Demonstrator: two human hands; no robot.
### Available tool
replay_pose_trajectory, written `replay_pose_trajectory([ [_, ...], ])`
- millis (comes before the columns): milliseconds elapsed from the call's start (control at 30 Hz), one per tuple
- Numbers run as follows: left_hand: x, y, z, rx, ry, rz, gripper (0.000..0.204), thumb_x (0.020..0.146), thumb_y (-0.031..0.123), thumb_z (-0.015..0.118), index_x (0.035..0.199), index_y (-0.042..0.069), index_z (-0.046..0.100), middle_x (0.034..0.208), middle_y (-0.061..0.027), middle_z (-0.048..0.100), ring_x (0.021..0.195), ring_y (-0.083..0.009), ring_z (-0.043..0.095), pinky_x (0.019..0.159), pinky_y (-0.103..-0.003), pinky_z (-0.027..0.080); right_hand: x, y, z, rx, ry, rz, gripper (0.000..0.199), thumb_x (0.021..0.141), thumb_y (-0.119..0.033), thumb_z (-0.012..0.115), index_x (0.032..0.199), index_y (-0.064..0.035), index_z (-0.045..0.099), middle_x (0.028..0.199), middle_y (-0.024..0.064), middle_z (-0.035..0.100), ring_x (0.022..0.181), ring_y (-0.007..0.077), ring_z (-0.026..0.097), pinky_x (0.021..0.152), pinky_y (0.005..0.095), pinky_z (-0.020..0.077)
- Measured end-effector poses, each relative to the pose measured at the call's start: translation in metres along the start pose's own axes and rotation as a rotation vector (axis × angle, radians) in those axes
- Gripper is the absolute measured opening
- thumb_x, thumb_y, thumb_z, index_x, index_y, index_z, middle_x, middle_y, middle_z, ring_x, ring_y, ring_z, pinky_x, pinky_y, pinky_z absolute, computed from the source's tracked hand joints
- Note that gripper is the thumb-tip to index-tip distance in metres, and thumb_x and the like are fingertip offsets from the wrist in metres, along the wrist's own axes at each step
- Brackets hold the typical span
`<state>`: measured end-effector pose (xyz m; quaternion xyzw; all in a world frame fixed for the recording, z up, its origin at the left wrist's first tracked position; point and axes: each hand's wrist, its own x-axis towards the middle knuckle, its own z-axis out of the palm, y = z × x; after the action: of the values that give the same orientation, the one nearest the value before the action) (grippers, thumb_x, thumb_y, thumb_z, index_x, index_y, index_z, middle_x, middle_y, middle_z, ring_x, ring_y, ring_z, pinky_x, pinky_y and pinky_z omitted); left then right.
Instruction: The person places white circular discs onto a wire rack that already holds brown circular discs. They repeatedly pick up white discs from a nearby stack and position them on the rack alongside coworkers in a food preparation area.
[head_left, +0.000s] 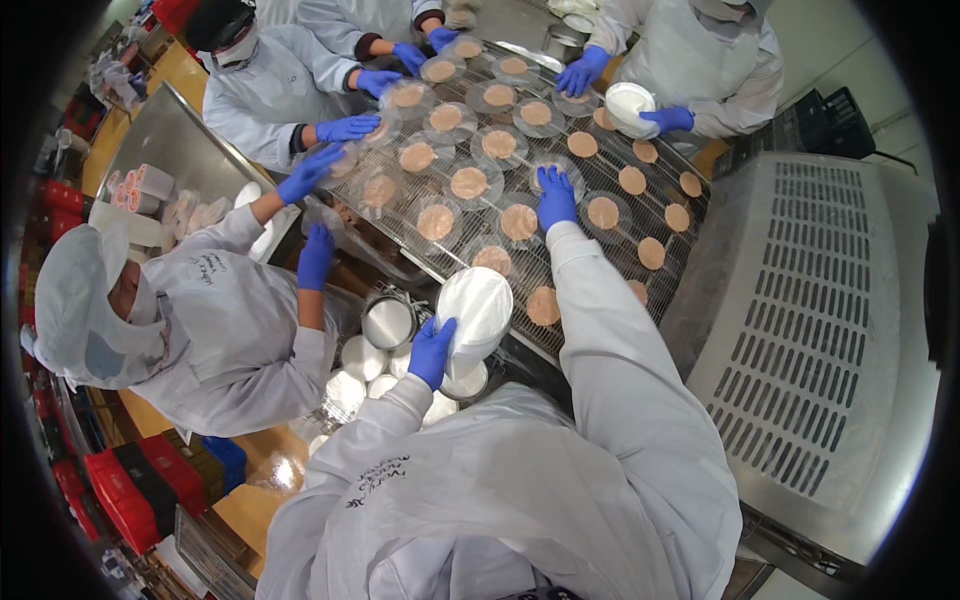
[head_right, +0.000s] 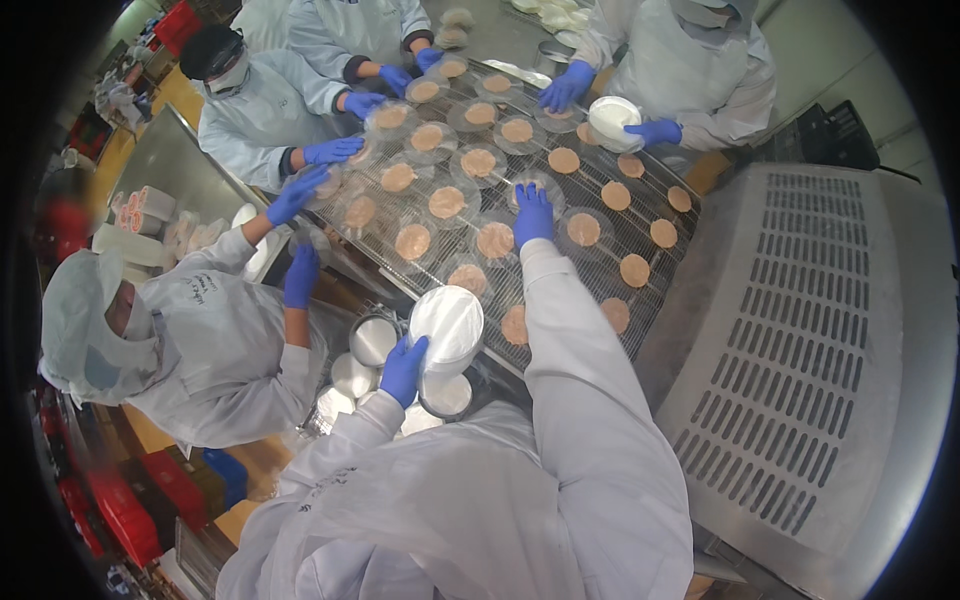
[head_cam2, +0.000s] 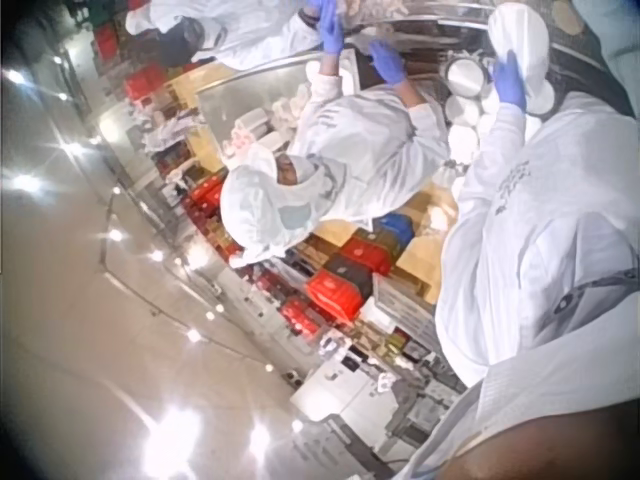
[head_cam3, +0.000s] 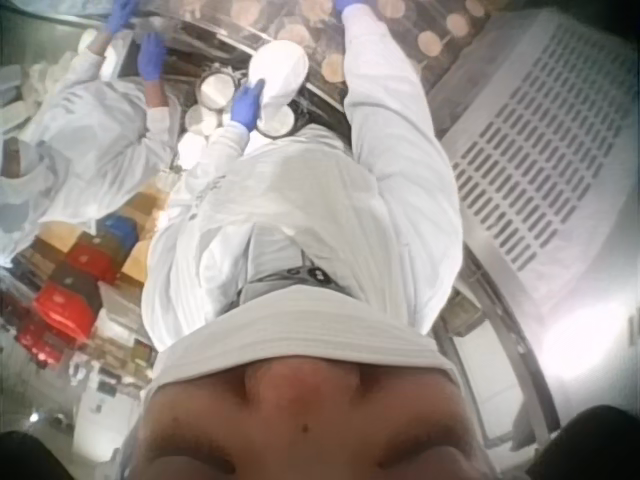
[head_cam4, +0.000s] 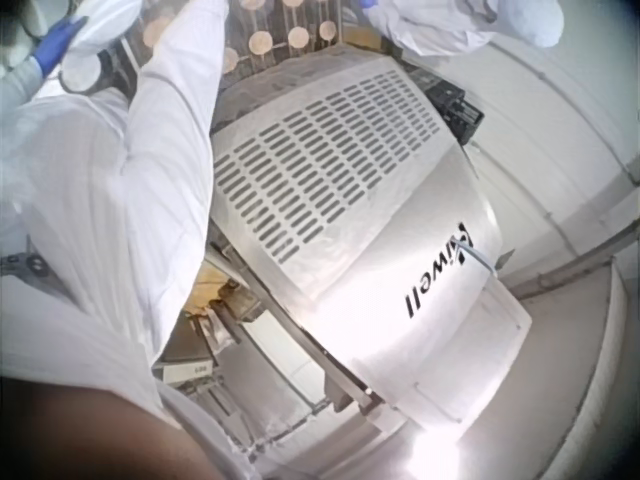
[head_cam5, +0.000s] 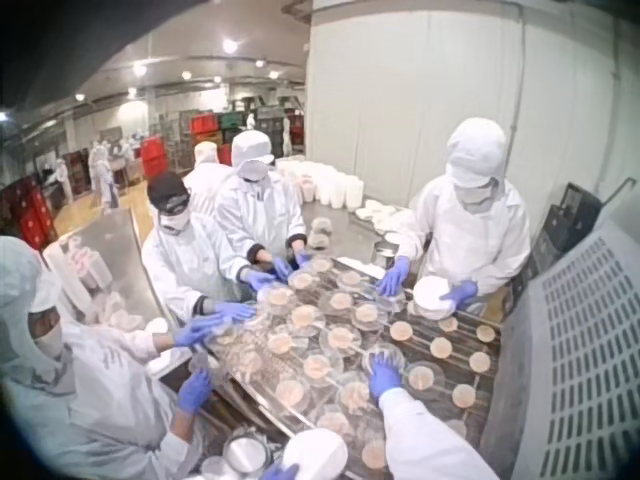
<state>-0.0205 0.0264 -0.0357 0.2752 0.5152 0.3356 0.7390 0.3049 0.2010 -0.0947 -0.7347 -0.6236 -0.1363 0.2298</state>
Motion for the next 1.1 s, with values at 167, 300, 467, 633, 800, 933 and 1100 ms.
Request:
replay_pose_trajectory([
  [167, -0.011, 0.016, -0.018, -0.087, 0.077, 0.019, 0.039, 0.088, 0.017, 0.058, 0.122, -0.001, 0.049, 0.111, -0.0089, 0.058, 0.096, -0.0159, 0.057, 0.083, -0.027, 0.045, -0.012, -0.026, -0.054, 0.448, -0.300, 0.263, 0.013, 0.077, -0.002, 0.055, 0.086, -0.0023, 0.065, 0.088, 0.0186, 0.063, 0.082, 0.0337, 0.061, 0.074, 0.0388, 0.0486],
  [300, -0.006, 0.022, -0.035, -0.057, 0.108, 0.013, 0.038, 0.088, 0.018, 0.057, 0.121, 0.000, 0.049, 0.109, -0.0080, 0.058, 0.094, -0.0155, 0.057, 0.081, -0.027, 0.046, -0.081, -0.030, -0.087, 0.313, -0.380, 0.057, 0.024, 0.083, -0.011, 0.056, 0.106, -0.0053, 0.062, 0.106, 0.0173, 0.062, 0.097, 0.0318, 0.059, 0.085, 0.0363, 0.0457],
  [467, -0.010, 0.011, -0.022, -0.027, 0.044, 0.098, 0.038, 0.088, 0.018, 0.058, 0.119, -0.001, 0.050, 0.107, -0.0078, 0.059, 0.093, -0.0147, 0.057, 0.079, -0.027, 0.046, -0.081, -0.145, -0.158, 1.071, -0.810, 0.339, 0.025, 0.083, -0.015, 0.059, 0.106, -0.0059, 0.060, 0.108, 0.0168, 0.061, 0.100, 0.0286, 0.059, 0.087, 0.0362, 0.0447],
  [633, -0.001, 0.016, -0.005, 0.046, 0.114, 0.148, 0.041, 0.086, 0.018, 0.060, 0.119, -0.003, 0.049, 0.110, -0.0103, 0.058, 0.095, -0.0168, 0.057, 0.081, -0.028, 0.047, -0.076, -0.123, -0.142, 0.817, -0.652, 0.233, 0.029, 0.084, -0.018, 0.058, 0.106, 0.0009, 0.056, 0.106, 0.0141, 0.062, 0.097, 0.0244, 0.060, 0.082, 0.0359, 0.0469],
  [800, 0.007, 0.016, -0.011, -0.048, 0.106, 0.139, 0.044, 0.085, 0.019, 0.062, 0.120, -0.004, 0.048, 0.110, -0.0120, 0.059, 0.094, -0.0191, 0.059, 0.081, -0.029, 0.048, -0.060, -0.130, -0.159, 0.996, -0.666, 0.209, 0.027, 0.083, -0.019, 0.061, 0.100, 0.0019, 0.058, 0.104, 0.0146, 0.062, 0.094, 0.0271, 0.060, 0.079, 0.0371, 0.0470],
  [933, 0.002, 0.013, -0.019, 0.043, 0.123, 0.062, 0.046, 0.084, 0.019, 0.063, 0.121, -0.004, 0.048, 0.109, -0.0122, 0.059, 0.094, -0.0195, 0.059, 0.080, -0.030, 0.048, -0.078, -0.145, -0.148, 0.851, -0.789, 0.220, 0.028, 0.087, -0.024, 0.054, 0.100, 0.0006, 0.059, 0.101, 0.0147, 0.062, 0.093, 0.0303, 0.060, 0.079, 0.0366, 0.0468],
  [1100, -0.007, 0.016, -0.021, 0.045, 0.156, 0.028, 0.050, 0.082, 0.020, 0.065, 0.121, -0.005, 0.048, 0.109, -0.0133, 0.059, 0.093, -0.0211, 0.059, 0.079, -0.031, 0.049, -0.059, -0.069, -0.137, 1.298, -0.637, 0.606, 0.028, 0.087, -0.011, 0.049, 0.108, 0.0038, 0.058, 0.096, 0.0146, 0.063, 0.085, 0.0158, 0.060, 0.077, 0.0306, 0.0492],
])
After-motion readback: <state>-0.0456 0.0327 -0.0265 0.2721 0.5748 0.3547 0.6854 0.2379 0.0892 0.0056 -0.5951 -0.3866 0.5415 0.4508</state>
